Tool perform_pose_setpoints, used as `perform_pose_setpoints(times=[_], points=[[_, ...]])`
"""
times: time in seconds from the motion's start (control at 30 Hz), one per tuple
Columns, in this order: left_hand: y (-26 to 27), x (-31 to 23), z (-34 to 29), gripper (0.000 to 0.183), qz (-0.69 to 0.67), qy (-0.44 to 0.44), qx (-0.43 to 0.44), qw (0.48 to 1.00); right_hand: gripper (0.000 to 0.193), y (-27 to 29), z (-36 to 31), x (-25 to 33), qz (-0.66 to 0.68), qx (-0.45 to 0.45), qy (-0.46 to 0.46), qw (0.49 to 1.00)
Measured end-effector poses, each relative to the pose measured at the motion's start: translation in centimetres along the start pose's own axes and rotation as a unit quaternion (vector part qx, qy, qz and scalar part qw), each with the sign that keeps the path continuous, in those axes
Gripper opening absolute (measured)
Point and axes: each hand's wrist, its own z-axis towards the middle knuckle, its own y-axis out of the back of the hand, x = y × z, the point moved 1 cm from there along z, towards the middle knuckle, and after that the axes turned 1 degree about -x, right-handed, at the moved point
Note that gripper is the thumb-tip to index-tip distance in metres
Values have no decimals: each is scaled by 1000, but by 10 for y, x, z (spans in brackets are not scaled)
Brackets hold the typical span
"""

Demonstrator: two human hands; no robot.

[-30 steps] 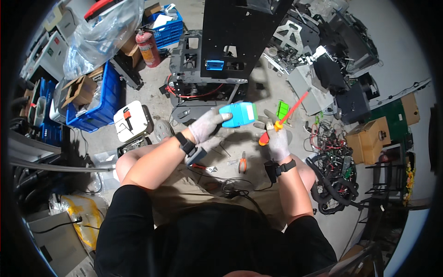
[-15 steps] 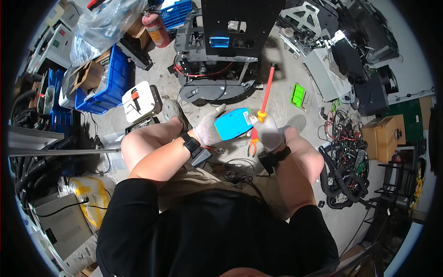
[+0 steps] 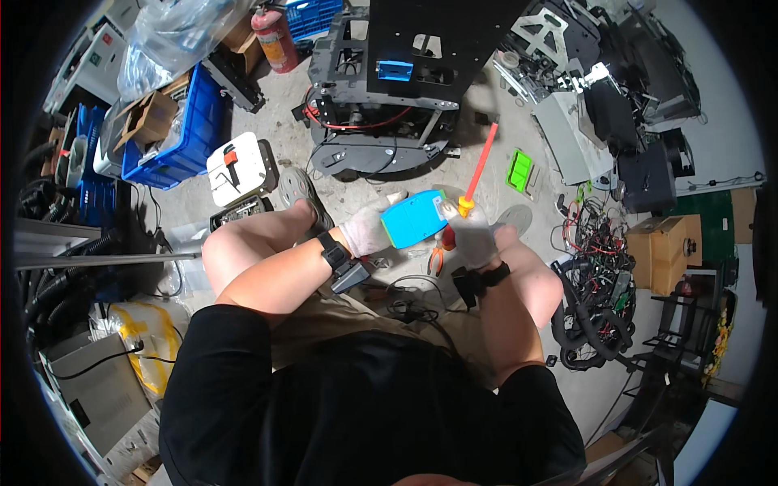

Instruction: The recorder is assembling or repairing an electromechanical chassis, using a screwdriver to adjust components and managing wiring.

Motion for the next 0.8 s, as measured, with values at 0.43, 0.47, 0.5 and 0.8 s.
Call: perform_pose_setpoints(times=[0.43,0.47,0.5,0.8], points=[[10,-13,-6,37,554,-80,-155,814,44,-2,-18,15,-46,-4,30,999],[12,-12,-5,38,551,-70,-172,814,43,-3,-20,15,-54,-1,39,998],[15,-11,-4,38,550,-54,-205,808,43,-2,-22,16,-62,-8,47,997],[12,-3,-7,40,626,-83,0,775,38,1,-8,-2,-23,-48,97,994]])
